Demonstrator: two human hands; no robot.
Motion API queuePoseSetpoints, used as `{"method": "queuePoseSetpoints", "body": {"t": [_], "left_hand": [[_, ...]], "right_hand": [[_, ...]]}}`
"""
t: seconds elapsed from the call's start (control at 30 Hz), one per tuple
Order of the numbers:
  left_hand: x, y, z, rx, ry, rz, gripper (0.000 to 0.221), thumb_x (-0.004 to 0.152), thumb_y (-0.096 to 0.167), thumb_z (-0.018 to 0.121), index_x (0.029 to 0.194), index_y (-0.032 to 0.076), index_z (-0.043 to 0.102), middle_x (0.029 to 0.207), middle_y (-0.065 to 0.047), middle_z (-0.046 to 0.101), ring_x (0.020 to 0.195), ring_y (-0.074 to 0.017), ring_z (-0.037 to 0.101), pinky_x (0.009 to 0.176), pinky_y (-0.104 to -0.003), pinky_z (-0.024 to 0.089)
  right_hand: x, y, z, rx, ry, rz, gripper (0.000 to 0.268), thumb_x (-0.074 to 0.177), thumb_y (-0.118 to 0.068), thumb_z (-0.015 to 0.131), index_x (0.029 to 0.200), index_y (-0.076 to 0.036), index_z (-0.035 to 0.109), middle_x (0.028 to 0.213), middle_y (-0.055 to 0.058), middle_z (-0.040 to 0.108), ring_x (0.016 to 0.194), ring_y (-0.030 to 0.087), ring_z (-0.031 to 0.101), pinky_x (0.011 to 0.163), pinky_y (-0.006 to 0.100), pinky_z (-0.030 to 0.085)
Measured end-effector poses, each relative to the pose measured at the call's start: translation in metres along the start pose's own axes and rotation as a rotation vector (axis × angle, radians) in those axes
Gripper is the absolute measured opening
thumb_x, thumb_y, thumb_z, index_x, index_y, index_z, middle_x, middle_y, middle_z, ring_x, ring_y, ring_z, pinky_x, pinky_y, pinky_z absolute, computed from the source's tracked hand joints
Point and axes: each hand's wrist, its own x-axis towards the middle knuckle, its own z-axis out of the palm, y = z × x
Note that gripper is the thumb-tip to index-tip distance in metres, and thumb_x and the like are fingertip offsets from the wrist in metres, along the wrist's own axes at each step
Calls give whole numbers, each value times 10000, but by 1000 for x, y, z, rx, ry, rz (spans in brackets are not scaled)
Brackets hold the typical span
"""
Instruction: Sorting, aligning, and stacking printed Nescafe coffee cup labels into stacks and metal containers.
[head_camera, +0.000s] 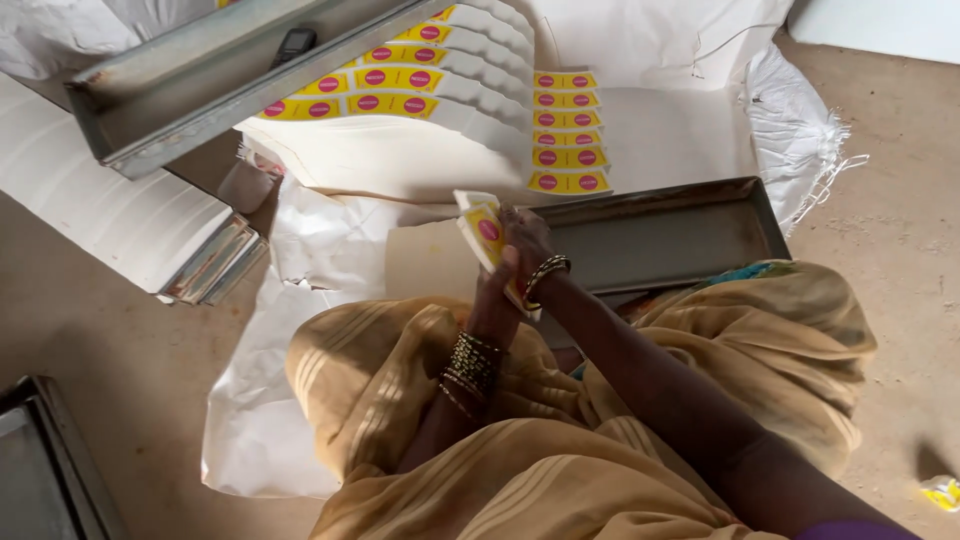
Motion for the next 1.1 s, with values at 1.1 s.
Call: {"method": "queuePoseSetpoints", "body": {"t": [1.1], "left_hand": [[-248,176,32,1390,462,808,491,828,61,905,1220,61,609,1227,-132,675,1162,-234,685,1036,-390,568]], "right_hand": [[-175,-104,23,170,-884,-705,611,936,-285,781,1397,1,500,1366,148,622,1189,242,638,1022,391,557]]}}
